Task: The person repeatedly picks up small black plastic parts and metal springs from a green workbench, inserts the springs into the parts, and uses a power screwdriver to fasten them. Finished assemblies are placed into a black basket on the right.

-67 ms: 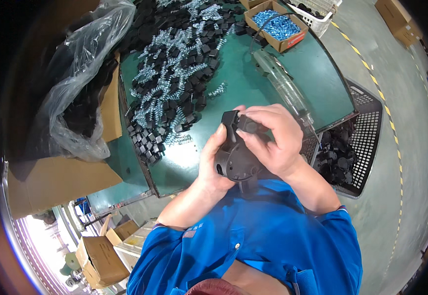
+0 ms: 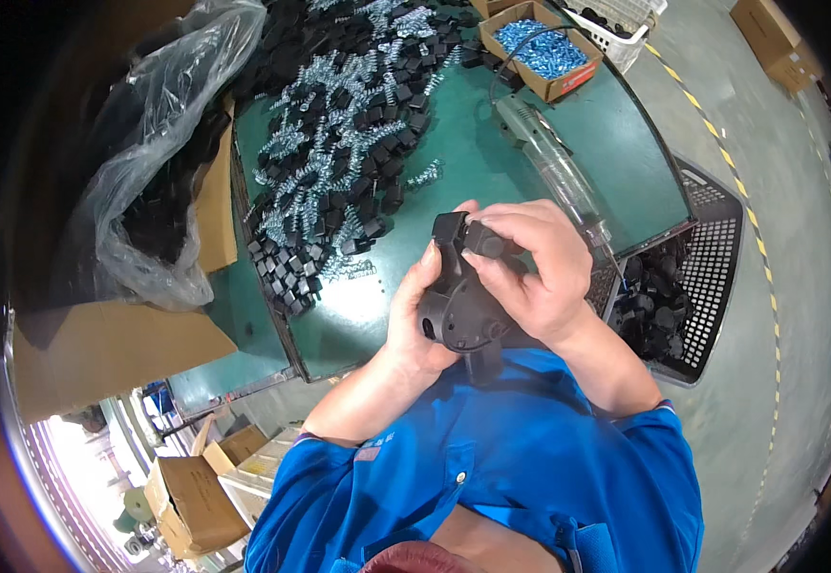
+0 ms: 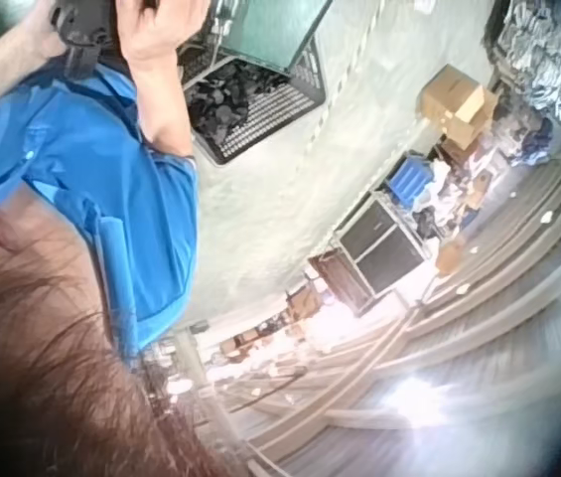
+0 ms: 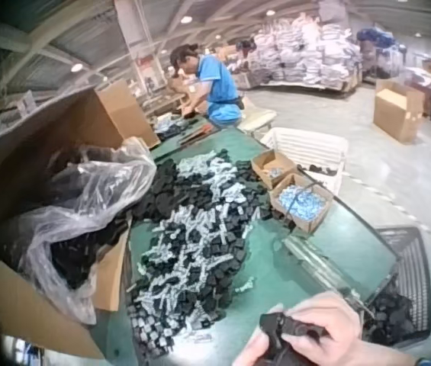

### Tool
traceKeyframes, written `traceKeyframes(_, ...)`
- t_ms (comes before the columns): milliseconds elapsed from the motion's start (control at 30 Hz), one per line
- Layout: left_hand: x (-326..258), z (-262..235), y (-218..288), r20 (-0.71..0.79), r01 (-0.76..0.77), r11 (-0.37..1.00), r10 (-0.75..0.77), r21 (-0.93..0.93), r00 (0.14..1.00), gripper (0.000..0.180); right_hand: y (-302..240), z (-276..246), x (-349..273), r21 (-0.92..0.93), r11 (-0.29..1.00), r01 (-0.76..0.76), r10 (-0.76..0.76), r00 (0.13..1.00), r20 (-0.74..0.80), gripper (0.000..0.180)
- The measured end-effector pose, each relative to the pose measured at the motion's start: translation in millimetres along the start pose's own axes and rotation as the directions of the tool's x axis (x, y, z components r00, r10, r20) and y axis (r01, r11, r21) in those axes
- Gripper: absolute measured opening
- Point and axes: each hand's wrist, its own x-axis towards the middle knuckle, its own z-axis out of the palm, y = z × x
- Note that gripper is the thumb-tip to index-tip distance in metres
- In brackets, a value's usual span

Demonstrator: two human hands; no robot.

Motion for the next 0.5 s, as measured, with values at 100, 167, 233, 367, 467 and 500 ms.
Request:
traceKeyframes(100, -3.4, -8.6, 5.7, 0.012, -0.005, 0.998, 0.004, 0.058, 1.0, 0.068, -9.4, 0.4, 1.4, -0.073, 0.995, -0.067, 0.071, 0.996, 0.055, 0.031)
traceKeyframes(167, -5.0, -14.4, 11.8, -0.005, -0.021, 0.994, 0.022, 0.109, 1.0, 0.065, -10.9, -4.3, 3.3, -0.098, 0.988, -0.12, 0.134, 0.979, 0.154, 0.031)
traceKeyframes(233, -6.1, -22.6, 15.9, -0.003, -0.06, 0.988, 0.061, 0.146, 0.998, 0.059, -14.1, -8.6, 10.8, -0.174, 0.983, -0.054, 0.097, 0.963, 0.251, 0.028)
traceKeyframes(367, -6.4, -33.0, 21.2, 0.003, -0.145, 0.945, 0.151, 0.292, 0.989, 0.048, -29.3, -18.1, 29.5, -0.321, 0.945, 0.062, 0.087, 0.899, 0.429, 0.029)
traceKeyframes(467, -6.3, -34.6, 25.8, 0.031, -0.153, 0.905, 0.153, 0.397, 0.988, 0.052, -38.6, -22.8, 42.1, -0.37, 0.922, 0.118, 0.105, 0.842, 0.53, 0.029)
traceKeyframes(500, -7.9, -34.2, 27.5, 0.04, -0.162, 0.881, 0.161, 0.444, 0.986, 0.052, -37.7, -23.0, 42.8, -0.373, 0.92, 0.121, 0.115, 0.827, 0.55, 0.029)
